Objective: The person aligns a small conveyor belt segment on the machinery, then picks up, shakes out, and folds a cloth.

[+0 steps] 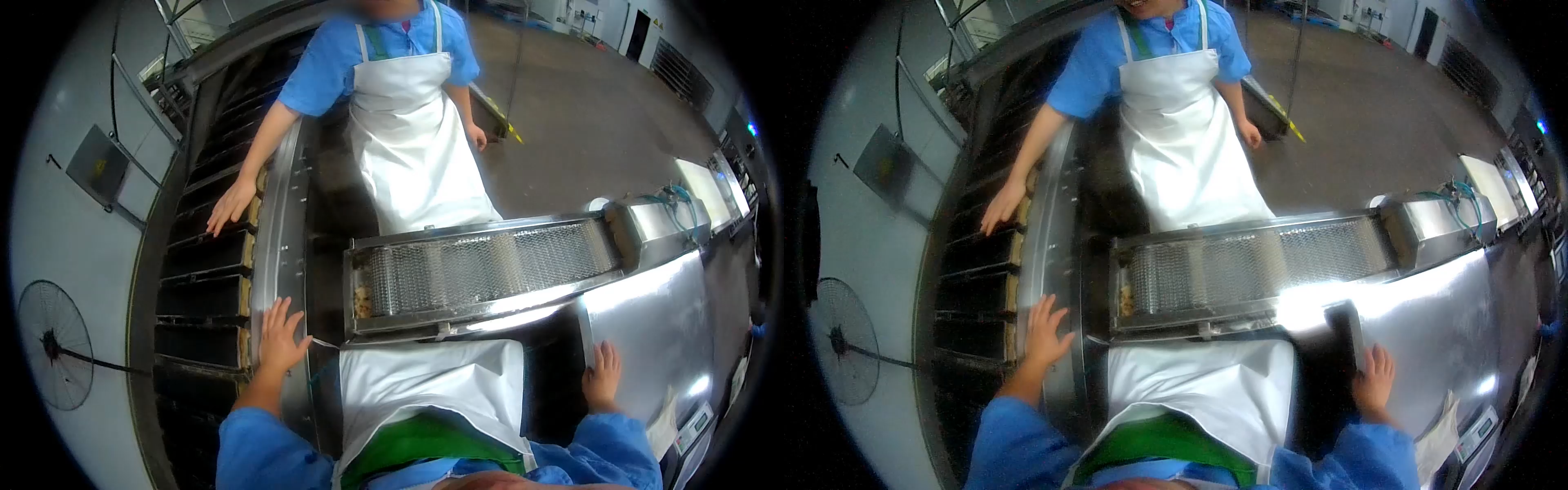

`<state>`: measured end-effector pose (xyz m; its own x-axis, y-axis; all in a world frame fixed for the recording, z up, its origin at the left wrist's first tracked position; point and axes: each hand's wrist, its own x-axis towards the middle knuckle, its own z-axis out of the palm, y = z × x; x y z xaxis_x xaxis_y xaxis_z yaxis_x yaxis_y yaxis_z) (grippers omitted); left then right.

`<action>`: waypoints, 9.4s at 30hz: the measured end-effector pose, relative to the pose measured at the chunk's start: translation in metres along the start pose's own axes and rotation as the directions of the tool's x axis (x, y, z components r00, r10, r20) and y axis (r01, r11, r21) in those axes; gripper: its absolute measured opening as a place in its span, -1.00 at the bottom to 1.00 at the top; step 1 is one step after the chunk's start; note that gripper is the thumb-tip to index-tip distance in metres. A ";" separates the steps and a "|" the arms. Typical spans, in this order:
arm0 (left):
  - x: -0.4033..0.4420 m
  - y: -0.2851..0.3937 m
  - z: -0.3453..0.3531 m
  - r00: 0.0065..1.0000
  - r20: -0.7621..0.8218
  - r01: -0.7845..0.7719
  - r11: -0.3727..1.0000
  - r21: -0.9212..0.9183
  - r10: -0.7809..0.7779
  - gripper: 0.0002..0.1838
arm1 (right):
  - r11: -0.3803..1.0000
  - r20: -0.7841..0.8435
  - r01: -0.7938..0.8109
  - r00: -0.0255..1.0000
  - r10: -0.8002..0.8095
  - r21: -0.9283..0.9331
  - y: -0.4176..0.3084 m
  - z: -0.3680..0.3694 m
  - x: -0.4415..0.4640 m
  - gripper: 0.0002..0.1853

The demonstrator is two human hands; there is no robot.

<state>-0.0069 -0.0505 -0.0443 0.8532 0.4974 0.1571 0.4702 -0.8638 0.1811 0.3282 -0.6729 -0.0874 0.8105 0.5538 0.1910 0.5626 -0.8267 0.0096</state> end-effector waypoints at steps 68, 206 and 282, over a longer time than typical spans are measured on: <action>0.041 -0.018 0.018 0.989 0.029 0.146 0.987 0.062 -0.148 -0.62 | 1.000 0.027 -0.011 1.000 0.012 -0.028 0.007 0.004 -0.005 -0.22; 0.042 -0.013 0.011 0.987 0.037 0.154 0.987 0.054 -0.156 -0.73 | 0.999 -0.002 -0.028 1.000 0.028 -0.029 0.005 0.010 -0.005 -0.26; 0.041 -0.014 0.012 0.994 -0.041 0.104 0.994 0.028 -0.103 -0.74 | 1.000 -0.013 -0.027 1.000 0.027 -0.004 0.006 0.012 -0.006 -0.29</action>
<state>0.0239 -0.0188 -0.0523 0.7904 0.5862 0.1778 0.5623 -0.8094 0.1692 0.3288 -0.6799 -0.0999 0.8234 0.5296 0.2041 0.5395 -0.8420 0.0083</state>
